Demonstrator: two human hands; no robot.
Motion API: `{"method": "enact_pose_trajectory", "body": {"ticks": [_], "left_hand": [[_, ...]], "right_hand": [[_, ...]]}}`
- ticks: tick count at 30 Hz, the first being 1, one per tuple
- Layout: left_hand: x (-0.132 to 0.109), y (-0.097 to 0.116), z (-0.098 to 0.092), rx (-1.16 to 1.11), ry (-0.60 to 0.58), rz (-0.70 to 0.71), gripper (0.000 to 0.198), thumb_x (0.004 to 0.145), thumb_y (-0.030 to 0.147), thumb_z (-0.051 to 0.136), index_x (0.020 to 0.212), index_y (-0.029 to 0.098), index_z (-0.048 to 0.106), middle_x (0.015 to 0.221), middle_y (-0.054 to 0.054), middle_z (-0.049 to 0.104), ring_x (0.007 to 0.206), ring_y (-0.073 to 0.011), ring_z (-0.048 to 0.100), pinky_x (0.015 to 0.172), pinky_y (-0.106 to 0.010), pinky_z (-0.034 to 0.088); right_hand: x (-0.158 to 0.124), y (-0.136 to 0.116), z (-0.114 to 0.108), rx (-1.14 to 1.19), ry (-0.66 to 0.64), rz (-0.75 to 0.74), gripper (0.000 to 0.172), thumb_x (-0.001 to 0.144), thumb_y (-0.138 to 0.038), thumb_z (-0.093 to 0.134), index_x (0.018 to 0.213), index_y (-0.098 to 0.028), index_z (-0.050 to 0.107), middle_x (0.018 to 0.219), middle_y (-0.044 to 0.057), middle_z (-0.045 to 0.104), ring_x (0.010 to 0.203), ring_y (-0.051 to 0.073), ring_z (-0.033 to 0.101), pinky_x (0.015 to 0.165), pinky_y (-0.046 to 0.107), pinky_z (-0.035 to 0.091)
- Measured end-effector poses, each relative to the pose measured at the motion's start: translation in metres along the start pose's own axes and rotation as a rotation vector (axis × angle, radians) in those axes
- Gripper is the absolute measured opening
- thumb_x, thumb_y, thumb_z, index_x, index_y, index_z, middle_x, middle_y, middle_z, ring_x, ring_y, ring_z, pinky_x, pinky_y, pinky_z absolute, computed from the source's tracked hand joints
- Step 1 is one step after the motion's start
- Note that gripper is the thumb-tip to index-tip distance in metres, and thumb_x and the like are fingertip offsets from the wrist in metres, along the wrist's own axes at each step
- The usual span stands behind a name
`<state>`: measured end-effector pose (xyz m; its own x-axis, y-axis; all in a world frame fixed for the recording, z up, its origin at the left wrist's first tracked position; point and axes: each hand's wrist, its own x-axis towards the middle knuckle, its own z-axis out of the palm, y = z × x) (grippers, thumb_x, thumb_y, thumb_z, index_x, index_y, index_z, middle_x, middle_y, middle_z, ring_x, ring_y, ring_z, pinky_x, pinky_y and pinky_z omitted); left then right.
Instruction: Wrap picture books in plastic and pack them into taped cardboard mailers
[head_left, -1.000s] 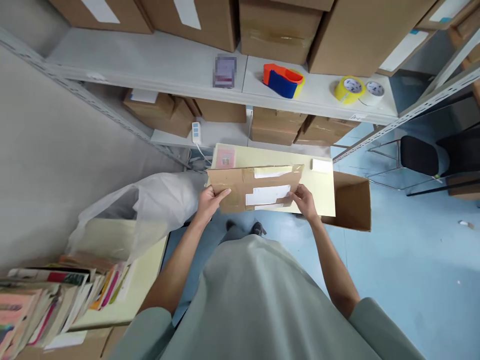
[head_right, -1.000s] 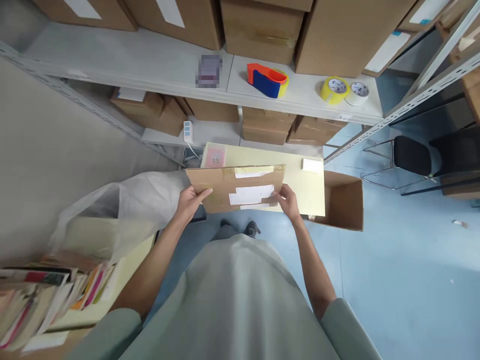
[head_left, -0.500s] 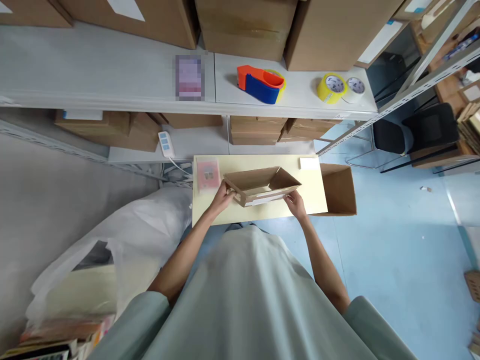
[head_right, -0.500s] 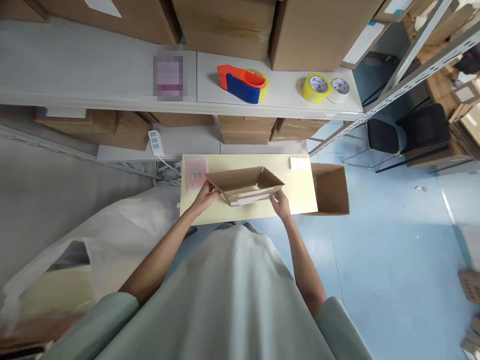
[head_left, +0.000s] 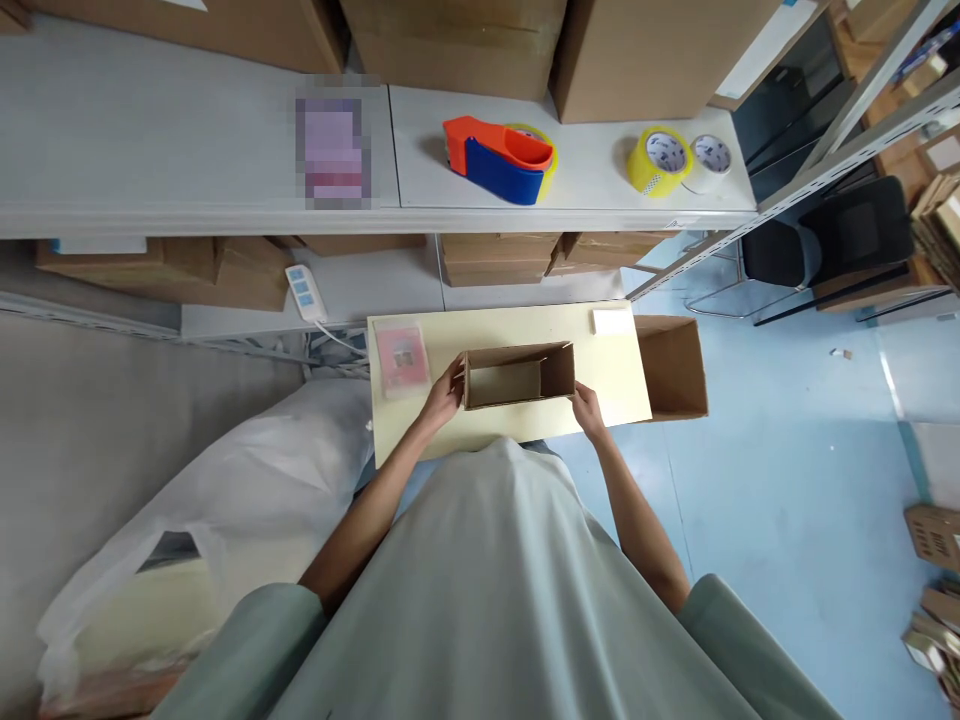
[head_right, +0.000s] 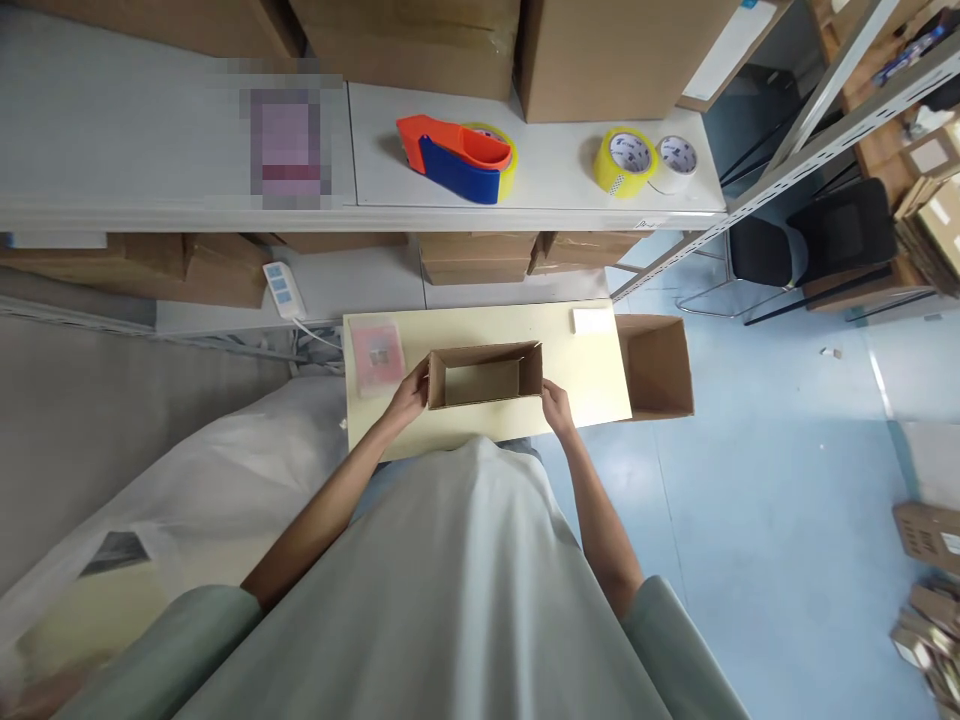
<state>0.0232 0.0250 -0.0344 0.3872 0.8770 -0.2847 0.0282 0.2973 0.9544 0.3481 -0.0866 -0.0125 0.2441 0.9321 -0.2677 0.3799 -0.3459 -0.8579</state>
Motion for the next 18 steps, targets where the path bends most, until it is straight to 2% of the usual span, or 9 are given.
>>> {"method": "enact_pose_trajectory", "body": {"ticks": [4,8,13,18], "left_hand": [[-0.007,0.010,0.014,-0.024,0.142,-0.110,0.068,0.094,0.061,0.062,0.146,0.019,0.072,0.140,-0.018,0.079,0.130,-0.0328,0.074,0.109,-0.046,0.061],[-0.007,0.027,0.034,-0.035,0.180,-0.145,0.078,0.096,0.080,0.057,0.143,0.020,0.073,0.146,-0.018,0.077,0.134,-0.0318,0.073,0.108,-0.041,0.061],[0.001,0.041,0.054,0.006,0.219,-0.176,0.084,0.088,0.090,0.070,0.138,0.022,0.078,0.148,-0.017,0.076,0.145,-0.0359,0.067,0.119,-0.045,0.055],[0.006,0.039,0.066,-0.036,0.305,-0.193,0.085,0.080,0.086,0.083,0.134,0.022,0.078,0.147,-0.017,0.077,0.142,-0.0352,0.070,0.120,-0.045,0.055]], "right_hand": [[0.017,-0.010,-0.019,0.112,-0.045,0.102,0.066,0.104,-0.083,0.047,0.118,-0.024,0.072,0.109,0.010,0.078,0.109,0.029,0.071,0.096,0.042,0.063],[0.040,-0.017,-0.038,0.125,-0.090,0.087,0.073,0.104,-0.091,0.044,0.111,-0.025,0.073,0.107,0.010,0.078,0.108,0.030,0.071,0.097,0.045,0.064],[0.073,-0.014,-0.053,0.213,-0.213,0.138,0.080,0.098,-0.096,0.053,0.125,-0.024,0.075,0.118,0.011,0.081,0.107,0.029,0.077,0.095,0.045,0.070],[0.092,-0.010,-0.063,0.178,-0.259,0.127,0.072,0.094,-0.088,0.069,0.128,-0.025,0.077,0.140,0.012,0.079,0.108,0.029,0.079,0.100,0.049,0.070]]}}
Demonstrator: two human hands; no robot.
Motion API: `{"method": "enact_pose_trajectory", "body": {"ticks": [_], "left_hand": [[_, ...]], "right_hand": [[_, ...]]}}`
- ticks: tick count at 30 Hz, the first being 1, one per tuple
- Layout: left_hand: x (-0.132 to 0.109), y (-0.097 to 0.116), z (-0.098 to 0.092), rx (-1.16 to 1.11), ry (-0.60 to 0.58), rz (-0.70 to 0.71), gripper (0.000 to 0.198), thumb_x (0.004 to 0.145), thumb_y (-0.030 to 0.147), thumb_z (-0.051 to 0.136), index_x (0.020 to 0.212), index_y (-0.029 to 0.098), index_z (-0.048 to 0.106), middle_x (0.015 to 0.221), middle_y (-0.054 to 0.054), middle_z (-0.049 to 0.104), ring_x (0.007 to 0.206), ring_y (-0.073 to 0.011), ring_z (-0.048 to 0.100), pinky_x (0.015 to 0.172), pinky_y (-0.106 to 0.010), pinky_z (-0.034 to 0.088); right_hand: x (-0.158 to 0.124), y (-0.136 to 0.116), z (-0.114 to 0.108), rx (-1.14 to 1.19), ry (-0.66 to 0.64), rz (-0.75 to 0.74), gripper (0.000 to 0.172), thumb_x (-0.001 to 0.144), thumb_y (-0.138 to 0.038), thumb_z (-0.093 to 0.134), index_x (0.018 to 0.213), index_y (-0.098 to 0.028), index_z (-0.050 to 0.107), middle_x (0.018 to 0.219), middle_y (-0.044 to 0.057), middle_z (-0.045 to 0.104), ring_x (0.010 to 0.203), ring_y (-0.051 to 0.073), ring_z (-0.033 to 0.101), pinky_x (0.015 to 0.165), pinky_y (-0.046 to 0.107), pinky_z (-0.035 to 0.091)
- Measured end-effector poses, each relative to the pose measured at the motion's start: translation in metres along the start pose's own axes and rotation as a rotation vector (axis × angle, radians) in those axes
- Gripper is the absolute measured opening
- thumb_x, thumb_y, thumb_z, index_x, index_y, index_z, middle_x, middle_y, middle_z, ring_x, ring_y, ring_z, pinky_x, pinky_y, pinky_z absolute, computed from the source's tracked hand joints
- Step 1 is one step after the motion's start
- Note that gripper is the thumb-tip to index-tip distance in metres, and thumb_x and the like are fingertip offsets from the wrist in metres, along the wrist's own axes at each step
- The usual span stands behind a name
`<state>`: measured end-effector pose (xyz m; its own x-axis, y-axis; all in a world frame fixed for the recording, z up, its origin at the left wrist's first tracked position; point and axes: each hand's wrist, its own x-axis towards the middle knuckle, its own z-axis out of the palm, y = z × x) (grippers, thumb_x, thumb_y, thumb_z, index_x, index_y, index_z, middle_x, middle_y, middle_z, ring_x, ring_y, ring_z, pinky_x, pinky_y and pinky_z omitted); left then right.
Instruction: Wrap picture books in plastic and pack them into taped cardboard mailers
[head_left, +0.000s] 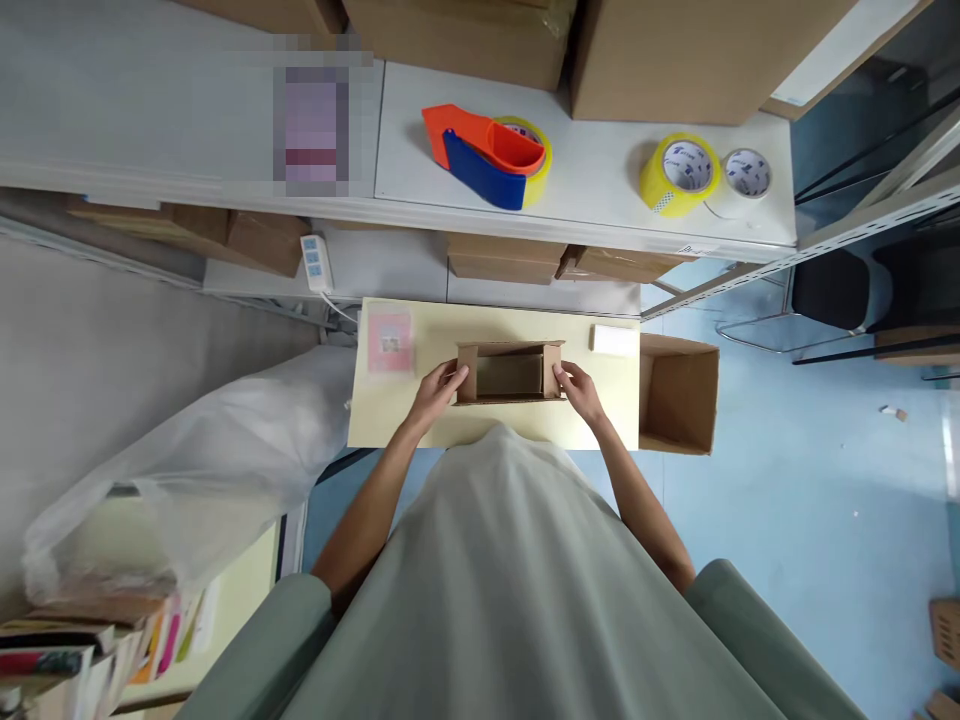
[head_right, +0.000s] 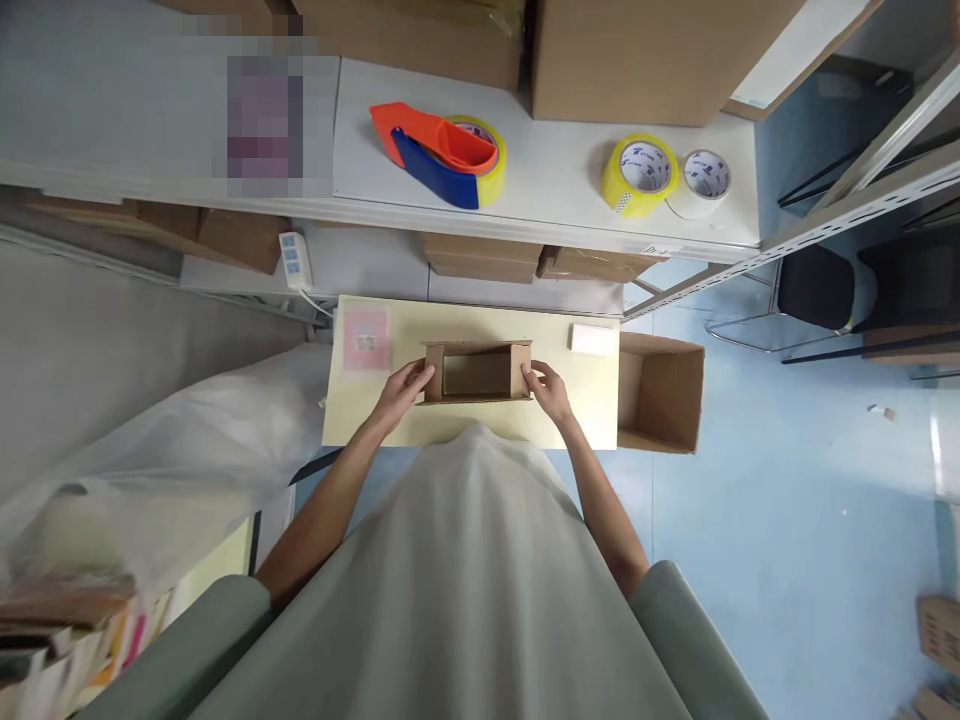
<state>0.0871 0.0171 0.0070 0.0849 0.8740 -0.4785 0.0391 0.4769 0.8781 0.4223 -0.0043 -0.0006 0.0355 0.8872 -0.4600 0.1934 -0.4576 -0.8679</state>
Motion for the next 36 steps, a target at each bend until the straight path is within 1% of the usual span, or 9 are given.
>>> {"method": "enact_pose_trajectory", "body": {"ticks": [6,11,15,20,23,25,29,33,36], "left_hand": [[0.000,-0.002,0.002,0.057,0.111,-0.027,0.087,0.072,0.084,0.091,0.128,0.019,0.079,0.138,-0.017,0.081,0.127,-0.0369,0.077,0.106,-0.044,0.062],[0.007,-0.004,0.001,0.089,0.146,-0.045,0.088,0.065,0.079,0.096,0.125,0.017,0.078,0.133,-0.020,0.081,0.124,-0.0390,0.077,0.103,-0.046,0.062],[0.012,-0.006,-0.003,0.130,0.123,-0.045,0.083,0.066,0.080,0.094,0.120,0.018,0.079,0.127,-0.018,0.082,0.126,-0.0400,0.076,0.103,-0.046,0.061],[0.011,-0.002,-0.010,0.082,0.083,-0.024,0.089,0.069,0.079,0.093,0.131,0.017,0.076,0.138,-0.022,0.079,0.128,-0.0402,0.075,0.104,-0.047,0.061],[0.011,-0.003,-0.015,0.054,0.074,0.005,0.087,0.070,0.079,0.093,0.131,0.018,0.077,0.137,-0.020,0.080,0.131,-0.0392,0.074,0.108,-0.047,0.060],[0.013,-0.005,-0.018,0.066,0.077,0.004,0.085,0.068,0.081,0.093,0.126,0.020,0.078,0.132,-0.020,0.082,0.131,-0.0397,0.074,0.110,-0.049,0.060],[0.018,-0.011,-0.022,0.096,0.075,-0.020,0.083,0.066,0.081,0.093,0.119,0.018,0.079,0.125,-0.021,0.082,0.132,-0.0427,0.074,0.112,-0.055,0.059],[0.013,-0.011,-0.033,0.081,0.063,-0.002,0.088,0.067,0.084,0.091,0.124,0.018,0.078,0.138,-0.023,0.079,0.140,-0.0426,0.070,0.120,-0.056,0.056],[0.001,-0.006,-0.049,0.043,0.059,0.030,0.087,0.075,0.090,0.083,0.128,0.021,0.077,0.150,-0.022,0.074,0.147,-0.0423,0.066,0.121,-0.055,0.056]], "right_hand": [[0.001,-0.007,-0.004,-0.053,0.018,0.003,0.065,0.093,-0.085,0.074,0.122,-0.026,0.076,0.141,0.011,0.080,0.103,0.029,0.082,0.086,0.045,0.071],[0.003,-0.006,0.005,-0.085,0.034,-0.004,0.064,0.093,-0.084,0.073,0.119,-0.025,0.075,0.138,0.013,0.081,0.103,0.030,0.082,0.085,0.044,0.069],[0.004,-0.004,0.012,-0.102,0.069,0.005,0.063,0.093,-0.086,0.071,0.114,-0.026,0.074,0.134,0.013,0.083,0.102,0.030,0.083,0.084,0.042,0.067],[0.000,-0.004,0.017,-0.106,0.081,-0.004,0.066,0.093,-0.087,0.068,0.115,-0.025,0.073,0.132,0.014,0.083,0.100,0.030,0.084,0.076,0.039,0.066],[-0.003,-0.004,0.021,-0.098,0.083,-0.009,0.064,0.093,-0.086,0.068,0.114,-0.025,0.073,0.128,0.014,0.084,0.098,0.029,0.083,0.074,0.038,0.065],[-0.003,-0.004,0.024,-0.115,0.098,0.004,0.064,0.092,-0.086,0.069,0.110,-0.025,0.073,0.123,0.013,0.085,0.096,0.029,0.083,0.076,0.039,0.066],[-0.001,-0.005,0.030,-0.158,0.137,0.036,0.064,0.089,-0.088,0.071,0.102,-0.025,0.074,0.117,0.012,0.085,0.099,0.030,0.082,0.086,0.043,0.068],[-0.006,-0.009,0.026,-0.095,0.123,0.033,0.069,0.086,-0.089,0.075,0.109,-0.024,0.075,0.126,0.014,0.083,0.104,0.031,0.082,0.089,0.048,0.070],[-0.022,-0.016,0.012,-0.044,0.144,-0.034,0.067,0.091,-0.085,0.075,0.118,-0.024,0.076,0.133,0.015,0.081,0.117,0.034,0.081,0.096,0.052,0.071]]}}
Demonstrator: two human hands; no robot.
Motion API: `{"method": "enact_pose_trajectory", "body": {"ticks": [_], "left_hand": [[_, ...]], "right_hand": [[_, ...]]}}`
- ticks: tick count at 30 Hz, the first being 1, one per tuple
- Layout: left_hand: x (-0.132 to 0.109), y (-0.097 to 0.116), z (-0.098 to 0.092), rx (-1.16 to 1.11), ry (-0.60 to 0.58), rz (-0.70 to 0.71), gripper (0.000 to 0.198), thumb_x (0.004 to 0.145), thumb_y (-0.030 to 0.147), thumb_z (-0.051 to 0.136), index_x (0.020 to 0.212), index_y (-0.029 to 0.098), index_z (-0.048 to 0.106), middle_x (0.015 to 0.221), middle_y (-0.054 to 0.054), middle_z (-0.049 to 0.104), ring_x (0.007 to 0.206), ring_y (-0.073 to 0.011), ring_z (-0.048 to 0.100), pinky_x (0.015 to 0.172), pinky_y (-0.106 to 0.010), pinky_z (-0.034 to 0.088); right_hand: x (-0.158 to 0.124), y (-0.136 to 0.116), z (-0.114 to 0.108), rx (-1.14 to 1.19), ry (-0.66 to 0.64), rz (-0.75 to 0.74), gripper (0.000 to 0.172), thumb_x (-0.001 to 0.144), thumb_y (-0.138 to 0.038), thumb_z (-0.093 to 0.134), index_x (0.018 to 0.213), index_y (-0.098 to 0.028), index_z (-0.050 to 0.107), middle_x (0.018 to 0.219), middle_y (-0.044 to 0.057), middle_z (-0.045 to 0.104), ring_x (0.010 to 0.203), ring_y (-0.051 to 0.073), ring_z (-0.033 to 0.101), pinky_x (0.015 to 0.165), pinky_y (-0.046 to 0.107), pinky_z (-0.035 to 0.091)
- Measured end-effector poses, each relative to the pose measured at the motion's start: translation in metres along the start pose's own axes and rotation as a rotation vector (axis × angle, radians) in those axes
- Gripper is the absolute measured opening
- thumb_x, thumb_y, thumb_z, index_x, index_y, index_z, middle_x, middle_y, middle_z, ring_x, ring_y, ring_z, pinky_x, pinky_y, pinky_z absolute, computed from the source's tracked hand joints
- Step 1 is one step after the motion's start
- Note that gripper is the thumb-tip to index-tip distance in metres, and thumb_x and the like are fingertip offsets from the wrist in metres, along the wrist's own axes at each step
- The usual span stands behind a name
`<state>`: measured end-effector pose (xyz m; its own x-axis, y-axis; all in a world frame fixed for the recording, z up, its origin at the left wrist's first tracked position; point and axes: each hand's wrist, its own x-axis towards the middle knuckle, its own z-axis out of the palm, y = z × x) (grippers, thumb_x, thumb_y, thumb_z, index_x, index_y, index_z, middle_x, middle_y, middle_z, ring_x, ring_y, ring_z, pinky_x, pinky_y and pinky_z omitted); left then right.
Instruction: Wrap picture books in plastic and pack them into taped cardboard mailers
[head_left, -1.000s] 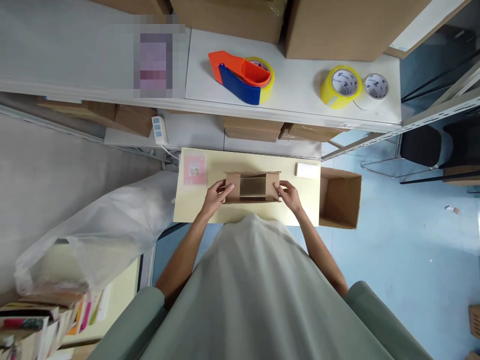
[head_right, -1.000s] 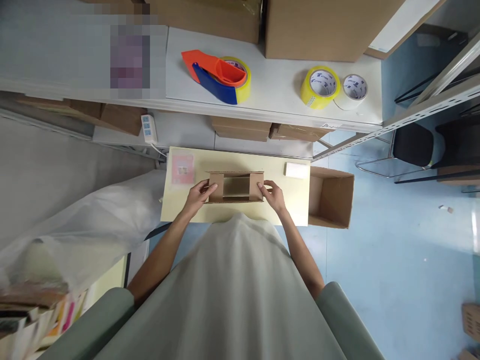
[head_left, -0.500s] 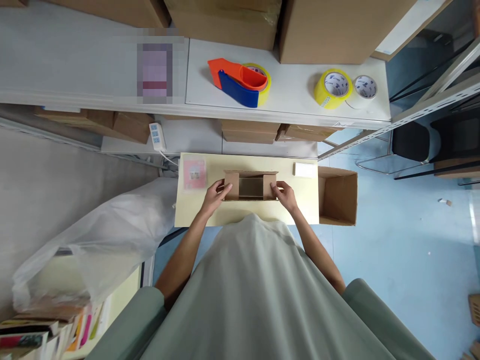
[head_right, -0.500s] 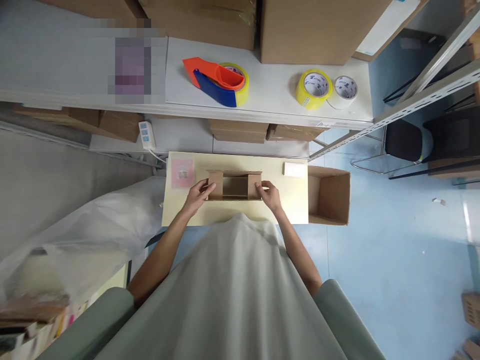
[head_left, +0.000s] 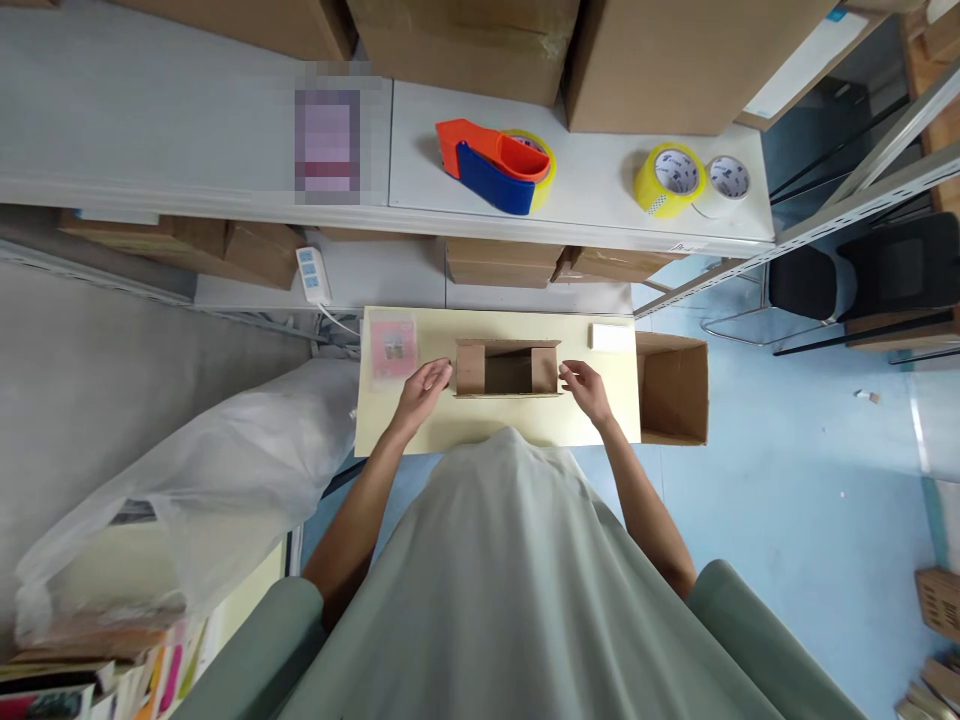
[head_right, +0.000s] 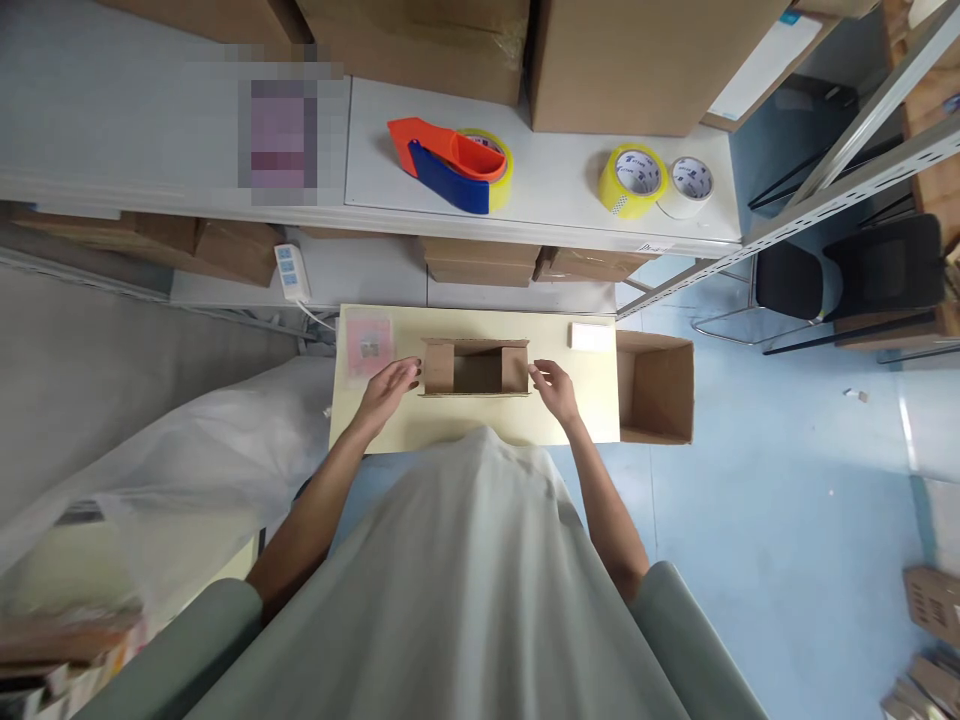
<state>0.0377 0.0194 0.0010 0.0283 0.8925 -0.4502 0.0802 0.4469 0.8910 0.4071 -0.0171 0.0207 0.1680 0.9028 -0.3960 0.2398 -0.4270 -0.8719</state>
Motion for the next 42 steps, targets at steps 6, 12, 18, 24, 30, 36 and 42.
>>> {"method": "enact_pose_trajectory", "body": {"ticks": [6,12,18,24,30,36,42], "left_hand": [[-0.018,0.015,-0.023,0.101,-0.205,0.078,0.083,0.070,0.070,0.100,0.138,0.029,0.076,0.164,-0.014,0.065,0.157,-0.0412,0.058,0.123,-0.053,0.058],[-0.006,0.013,-0.003,0.129,-0.117,0.099,0.073,0.071,0.071,0.097,0.121,0.023,0.075,0.133,-0.016,0.080,0.122,-0.0361,0.078,0.110,-0.055,0.065],[0.014,0.001,0.004,0.269,0.029,0.165,0.062,0.084,0.055,0.092,0.130,0.023,0.066,0.110,-0.010,0.081,0.097,-0.0272,0.080,0.095,-0.046,0.068],[0.010,0.013,0.008,0.506,-0.007,0.355,0.073,0.098,0.025,0.077,0.166,0.029,0.050,0.134,-0.009,0.073,0.094,-0.0190,0.078,0.092,-0.038,0.069],[0.006,0.013,0.008,0.560,-0.027,0.428,0.032,0.101,0.026,0.072,0.133,0.025,0.075,0.134,-0.009,0.069,0.095,-0.0193,0.079,0.099,-0.040,0.072],[0.001,0.003,0.016,0.521,0.033,0.404,0.026,0.102,0.030,0.071,0.124,0.025,0.082,0.139,-0.011,0.072,0.105,-0.0222,0.081,0.103,-0.043,0.072],[-0.007,0.013,0.031,0.532,0.162,0.362,0.020,0.102,0.029,0.072,0.118,0.026,0.084,0.137,-0.009,0.079,0.098,-0.0214,0.082,0.103,-0.043,0.071]], "right_hand": [[-0.022,-0.013,-0.019,0.012,-0.129,-0.095,0.069,0.077,-0.068,0.099,0.131,-0.030,0.078,0.154,0.012,0.074,0.140,0.036,0.071,0.116,0.058,0.064],[-0.005,-0.010,-0.003,0.031,-0.078,-0.027,0.065,0.075,-0.069,0.099,0.120,-0.027,0.078,0.123,0.012,0.085,0.115,0.036,0.082,0.100,0.053,0.070],[0.015,0.000,0.005,-0.103,0.037,-0.055,0.059,0.081,-0.079,0.087,0.103,-0.026,0.076,0.115,0.012,0.085,0.092,0.031,0.083,0.083,0.046,0.069],[0.021,0.004,0.007,-0.181,0.038,-0.105,0.068,0.088,-0.066,0.085,0.142,-0.028,0.069,0.117,0.009,0.084,0.089,0.027,0.080,0.085,0.046,0.071],[0.015,-0.001,0.004,-0.217,-0.030,-0.260,0.056,0.099,-0.063,0.075,0.146,-0.033,0.071,0.138,0.010,0.073,0.097,0.025,0.081,0.088,0.047,0.073],[0.010,0.003,0.010,-0.144,-0.034,-0.243,0.049,0.099,-0.072,0.072,0.118,-0.028,0.081,0.131,0.011,0.075,0.103,0.027,0.083,0.090,0.046,0.073],[0.005,0.000,0.016,-0.088,0.041,-0.158,0.047,0.094,-0.070,0.078,0.113,-0.027,0.082,0.128,0.009,0.080,0.100,0.028,0.085,0.092,0.046,0.072]]}}
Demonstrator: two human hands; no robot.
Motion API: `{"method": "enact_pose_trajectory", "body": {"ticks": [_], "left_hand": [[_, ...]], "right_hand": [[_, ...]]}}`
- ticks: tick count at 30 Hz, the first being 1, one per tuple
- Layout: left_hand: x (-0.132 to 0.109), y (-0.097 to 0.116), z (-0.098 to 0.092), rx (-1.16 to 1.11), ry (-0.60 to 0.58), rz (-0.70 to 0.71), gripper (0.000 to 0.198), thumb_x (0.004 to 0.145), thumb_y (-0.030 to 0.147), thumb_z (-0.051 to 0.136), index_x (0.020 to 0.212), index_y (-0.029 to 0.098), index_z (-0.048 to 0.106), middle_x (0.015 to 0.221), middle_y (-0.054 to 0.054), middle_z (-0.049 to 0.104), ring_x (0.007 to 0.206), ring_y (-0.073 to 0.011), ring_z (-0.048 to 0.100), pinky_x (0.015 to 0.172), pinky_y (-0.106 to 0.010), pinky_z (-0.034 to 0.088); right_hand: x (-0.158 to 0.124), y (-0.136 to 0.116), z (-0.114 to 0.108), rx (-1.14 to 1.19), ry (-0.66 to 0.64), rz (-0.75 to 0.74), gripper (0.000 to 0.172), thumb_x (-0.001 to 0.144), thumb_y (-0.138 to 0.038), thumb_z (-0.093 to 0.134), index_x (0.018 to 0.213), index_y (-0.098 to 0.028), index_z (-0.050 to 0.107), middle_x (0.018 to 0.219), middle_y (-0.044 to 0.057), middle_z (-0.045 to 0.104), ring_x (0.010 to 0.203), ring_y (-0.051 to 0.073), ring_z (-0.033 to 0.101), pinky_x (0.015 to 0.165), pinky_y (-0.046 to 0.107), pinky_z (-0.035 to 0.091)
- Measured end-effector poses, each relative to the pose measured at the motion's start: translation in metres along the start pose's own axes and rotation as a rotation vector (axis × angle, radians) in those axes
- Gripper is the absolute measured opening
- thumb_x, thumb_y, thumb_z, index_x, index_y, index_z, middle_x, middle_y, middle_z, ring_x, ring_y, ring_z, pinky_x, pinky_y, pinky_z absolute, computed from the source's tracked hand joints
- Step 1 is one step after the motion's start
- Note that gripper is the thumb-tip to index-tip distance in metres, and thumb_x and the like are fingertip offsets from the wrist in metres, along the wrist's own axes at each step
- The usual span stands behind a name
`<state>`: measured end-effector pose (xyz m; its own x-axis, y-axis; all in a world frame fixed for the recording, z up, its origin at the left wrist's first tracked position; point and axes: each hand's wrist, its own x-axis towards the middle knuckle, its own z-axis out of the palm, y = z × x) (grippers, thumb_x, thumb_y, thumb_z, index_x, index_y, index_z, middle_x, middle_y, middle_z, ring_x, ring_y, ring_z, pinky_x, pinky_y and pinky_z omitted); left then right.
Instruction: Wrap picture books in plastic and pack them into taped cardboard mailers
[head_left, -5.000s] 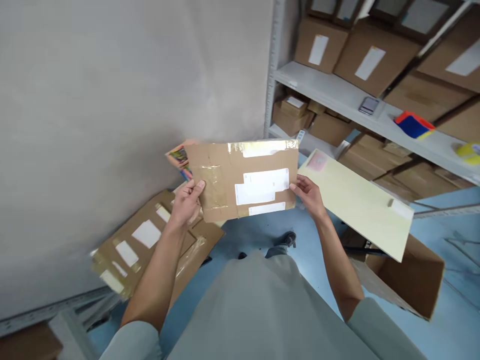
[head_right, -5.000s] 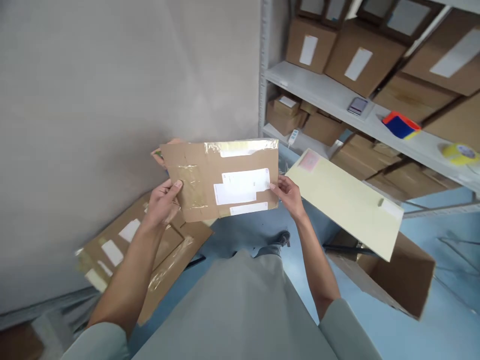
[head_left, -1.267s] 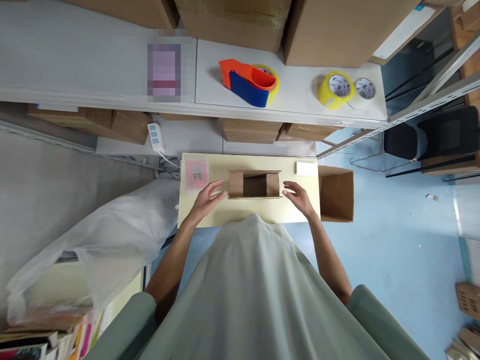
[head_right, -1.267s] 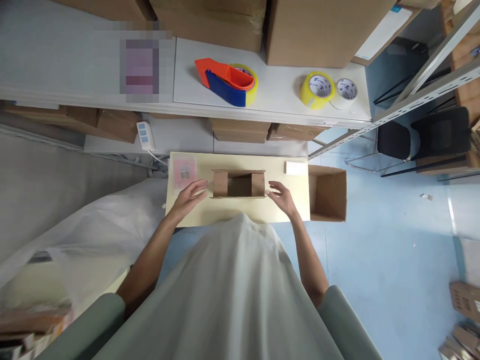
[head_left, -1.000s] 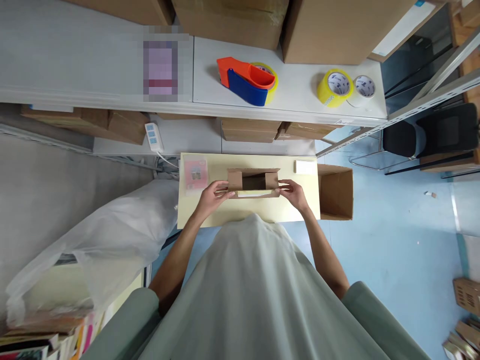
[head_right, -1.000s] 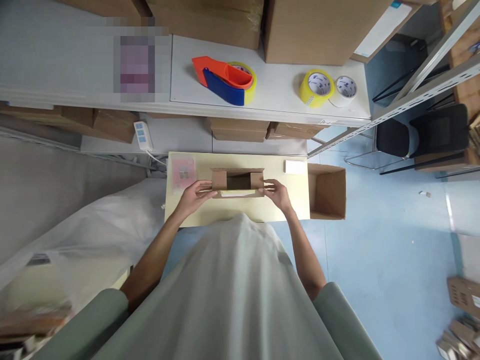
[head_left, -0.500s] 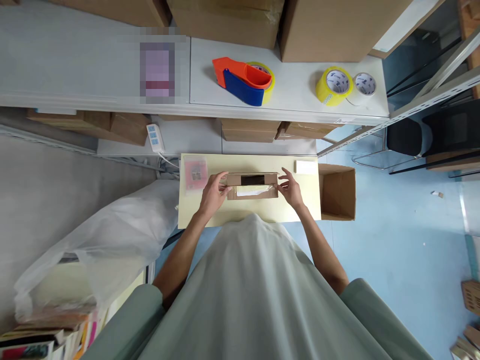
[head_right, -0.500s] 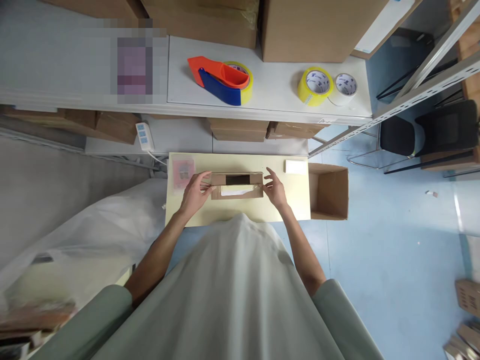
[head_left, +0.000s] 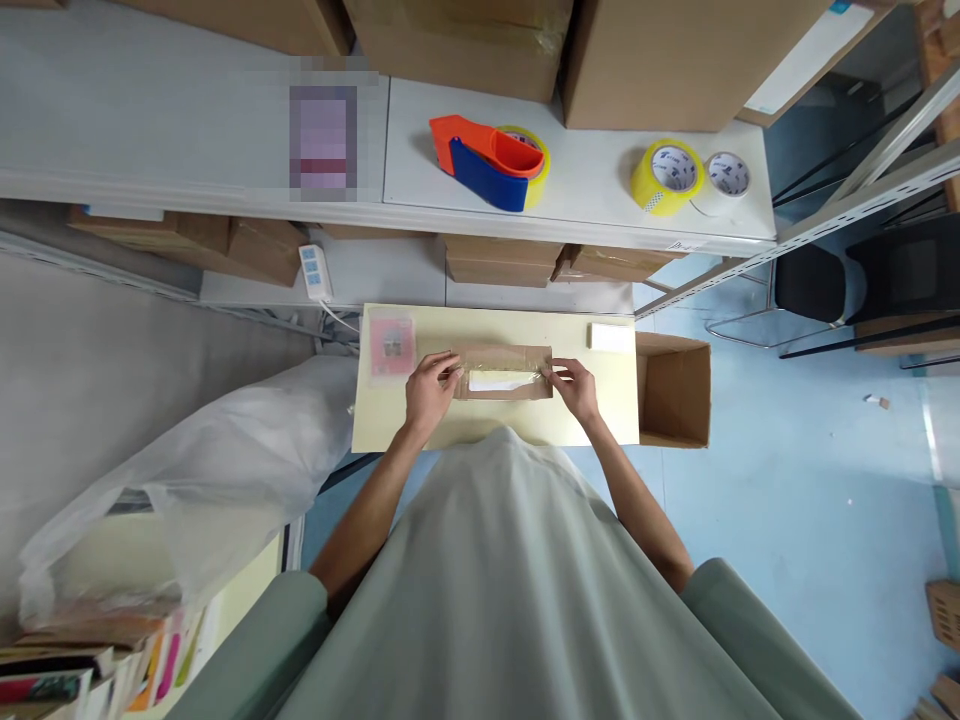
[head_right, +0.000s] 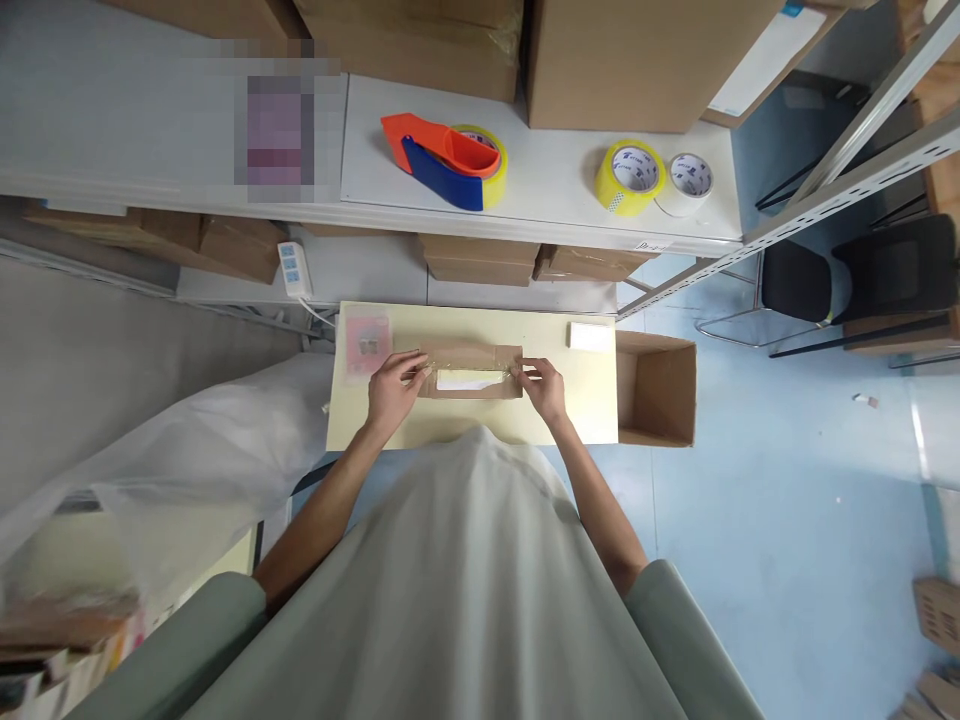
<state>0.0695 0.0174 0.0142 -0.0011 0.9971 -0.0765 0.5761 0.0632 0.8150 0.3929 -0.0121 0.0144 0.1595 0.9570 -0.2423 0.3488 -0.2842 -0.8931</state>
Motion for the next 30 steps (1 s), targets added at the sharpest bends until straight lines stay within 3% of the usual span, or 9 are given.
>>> {"method": "enact_pose_trajectory", "body": {"ticks": [4,9,15,24,30], "left_hand": [[-0.002,0.009,0.001,-0.018,0.023,-0.038,0.017,0.099,0.027,0.075,0.114,0.025,0.084,0.131,-0.008,0.081,0.103,-0.0224,0.083,0.100,-0.040,0.071],[-0.003,0.016,0.008,0.060,0.002,-0.175,0.015,0.093,0.022,0.079,0.108,0.024,0.081,0.121,-0.006,0.079,0.091,-0.0207,0.082,0.097,-0.038,0.068],[0.005,0.019,0.009,0.105,-0.055,-0.245,0.021,0.092,0.020,0.079,0.113,0.023,0.080,0.127,-0.008,0.077,0.090,-0.0204,0.082,0.098,-0.038,0.065],[0.008,0.025,0.003,0.058,-0.038,-0.218,0.021,0.094,0.023,0.079,0.114,0.026,0.082,0.131,-0.007,0.081,0.094,-0.0221,0.083,0.098,-0.038,0.066],[0.006,0.013,0.012,0.047,-0.038,-0.220,0.019,0.091,0.023,0.083,0.110,0.025,0.083,0.125,-0.008,0.082,0.087,-0.0223,0.083,0.096,-0.040,0.068]], "right_hand": [[-0.005,-0.006,-0.001,-0.034,0.042,0.045,0.043,0.094,-0.066,0.077,0.109,-0.027,0.081,0.127,0.009,0.082,0.101,0.030,0.085,0.091,0.045,0.070],[-0.006,-0.011,0.002,-0.156,0.041,0.109,0.021,0.095,-0.044,0.076,0.107,-0.026,0.078,0.123,0.007,0.084,0.100,0.028,0.085,0.092,0.043,0.068],[0.001,-0.019,0.004,-0.292,0.013,0.140,0.011,0.094,-0.030,0.073,0.105,-0.027,0.074,0.119,0.005,0.085,0.093,0.025,0.084,0.090,0.041,0.067],[-0.002,-0.017,-0.003,-0.257,0.005,0.056,0.020,0.098,-0.038,0.070,0.114,-0.026,0.073,0.127,0.010,0.083,0.101,0.028,0.085,0.090,0.045,0.070],[0.000,-0.009,-0.002,-0.246,0.035,0.042,0.025,0.098,-0.048,0.071,0.106,-0.025,0.074,0.124,0.012,0.082,0.097,0.029,0.084,0.089,0.048,0.071]]}}
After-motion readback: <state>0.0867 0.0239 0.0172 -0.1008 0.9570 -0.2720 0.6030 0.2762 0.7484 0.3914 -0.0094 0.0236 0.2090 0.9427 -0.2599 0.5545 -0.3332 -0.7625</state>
